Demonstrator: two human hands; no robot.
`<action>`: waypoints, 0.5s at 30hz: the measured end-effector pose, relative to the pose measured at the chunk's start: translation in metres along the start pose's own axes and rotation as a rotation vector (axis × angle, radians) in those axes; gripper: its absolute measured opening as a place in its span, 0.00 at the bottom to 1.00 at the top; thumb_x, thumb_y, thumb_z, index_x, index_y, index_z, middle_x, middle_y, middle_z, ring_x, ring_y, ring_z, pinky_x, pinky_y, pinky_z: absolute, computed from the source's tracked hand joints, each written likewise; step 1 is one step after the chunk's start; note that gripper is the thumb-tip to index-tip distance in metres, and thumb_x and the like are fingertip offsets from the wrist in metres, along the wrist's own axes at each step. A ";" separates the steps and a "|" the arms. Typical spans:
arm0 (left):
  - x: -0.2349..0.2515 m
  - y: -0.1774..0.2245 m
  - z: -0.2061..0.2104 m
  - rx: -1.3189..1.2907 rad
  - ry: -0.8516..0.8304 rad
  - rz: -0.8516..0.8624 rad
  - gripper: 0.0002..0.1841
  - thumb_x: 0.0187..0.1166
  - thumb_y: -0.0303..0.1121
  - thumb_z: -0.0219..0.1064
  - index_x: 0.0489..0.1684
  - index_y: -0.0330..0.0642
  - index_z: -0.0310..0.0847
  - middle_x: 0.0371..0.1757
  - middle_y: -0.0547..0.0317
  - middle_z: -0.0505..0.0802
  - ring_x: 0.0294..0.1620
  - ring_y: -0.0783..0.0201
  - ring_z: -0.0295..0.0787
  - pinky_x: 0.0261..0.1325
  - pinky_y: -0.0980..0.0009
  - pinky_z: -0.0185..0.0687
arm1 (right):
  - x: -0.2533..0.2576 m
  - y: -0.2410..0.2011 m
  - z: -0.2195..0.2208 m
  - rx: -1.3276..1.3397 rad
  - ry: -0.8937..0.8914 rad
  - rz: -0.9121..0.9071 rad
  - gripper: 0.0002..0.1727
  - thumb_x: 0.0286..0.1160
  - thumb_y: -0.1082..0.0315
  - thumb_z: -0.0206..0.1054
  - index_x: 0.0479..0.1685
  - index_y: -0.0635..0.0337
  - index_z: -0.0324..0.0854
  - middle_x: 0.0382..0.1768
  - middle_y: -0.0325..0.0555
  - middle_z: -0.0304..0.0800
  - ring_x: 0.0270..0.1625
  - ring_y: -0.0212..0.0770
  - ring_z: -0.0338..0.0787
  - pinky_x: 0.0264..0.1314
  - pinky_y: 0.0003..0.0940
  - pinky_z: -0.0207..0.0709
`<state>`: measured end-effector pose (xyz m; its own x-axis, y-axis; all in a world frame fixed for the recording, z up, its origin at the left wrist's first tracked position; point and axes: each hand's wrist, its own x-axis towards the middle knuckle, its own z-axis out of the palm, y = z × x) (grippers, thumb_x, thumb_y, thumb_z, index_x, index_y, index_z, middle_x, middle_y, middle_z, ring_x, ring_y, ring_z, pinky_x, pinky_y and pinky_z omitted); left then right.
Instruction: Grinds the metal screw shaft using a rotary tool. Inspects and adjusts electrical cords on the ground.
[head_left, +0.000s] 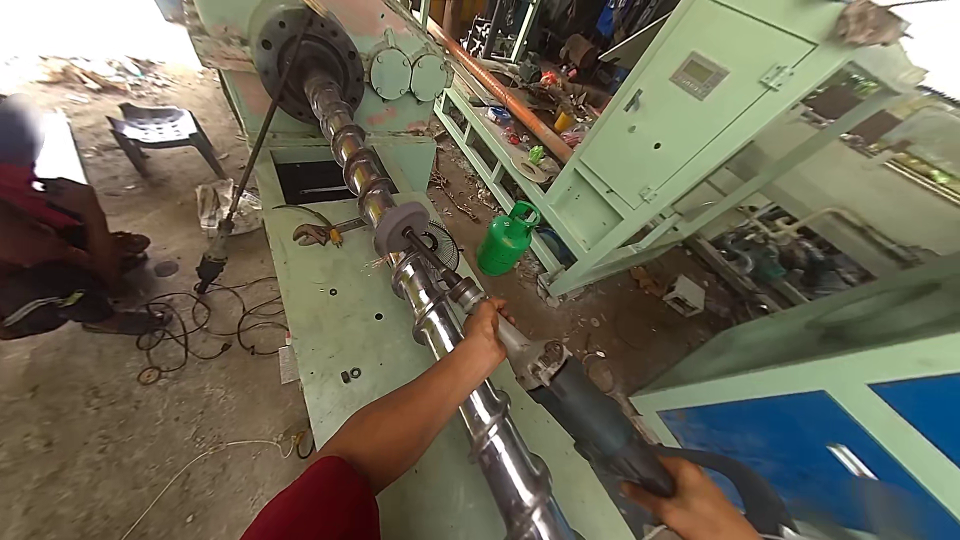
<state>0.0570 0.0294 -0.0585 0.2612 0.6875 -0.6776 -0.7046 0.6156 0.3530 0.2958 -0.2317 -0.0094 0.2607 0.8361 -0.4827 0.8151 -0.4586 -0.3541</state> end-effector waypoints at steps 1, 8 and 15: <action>0.004 -0.002 0.004 0.006 0.003 -0.001 0.04 0.79 0.29 0.64 0.39 0.44 0.71 0.25 0.58 0.77 0.20 0.62 0.76 0.25 0.66 0.81 | 0.001 0.001 0.001 0.017 0.003 0.006 0.24 0.57 0.44 0.82 0.38 0.57 0.90 0.30 0.48 0.92 0.35 0.47 0.91 0.44 0.58 0.83; 0.031 -0.014 0.023 0.070 0.020 -0.024 0.06 0.78 0.28 0.66 0.43 0.41 0.72 0.28 0.55 0.78 0.22 0.62 0.77 0.24 0.66 0.80 | 0.017 0.021 0.005 0.136 -0.016 0.072 0.24 0.55 0.46 0.84 0.38 0.56 0.89 0.26 0.47 0.91 0.26 0.45 0.90 0.35 0.52 0.86; 0.020 -0.015 0.017 0.044 0.025 -0.013 0.06 0.78 0.29 0.66 0.42 0.41 0.73 0.28 0.55 0.79 0.22 0.61 0.78 0.26 0.66 0.81 | 0.010 0.021 0.007 0.121 0.000 0.049 0.23 0.54 0.46 0.83 0.37 0.56 0.90 0.26 0.45 0.90 0.28 0.43 0.89 0.37 0.53 0.84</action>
<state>0.0842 0.0401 -0.0660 0.2537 0.6697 -0.6980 -0.6711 0.6415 0.3716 0.3123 -0.2350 -0.0277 0.2984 0.8117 -0.5021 0.7332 -0.5318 -0.4239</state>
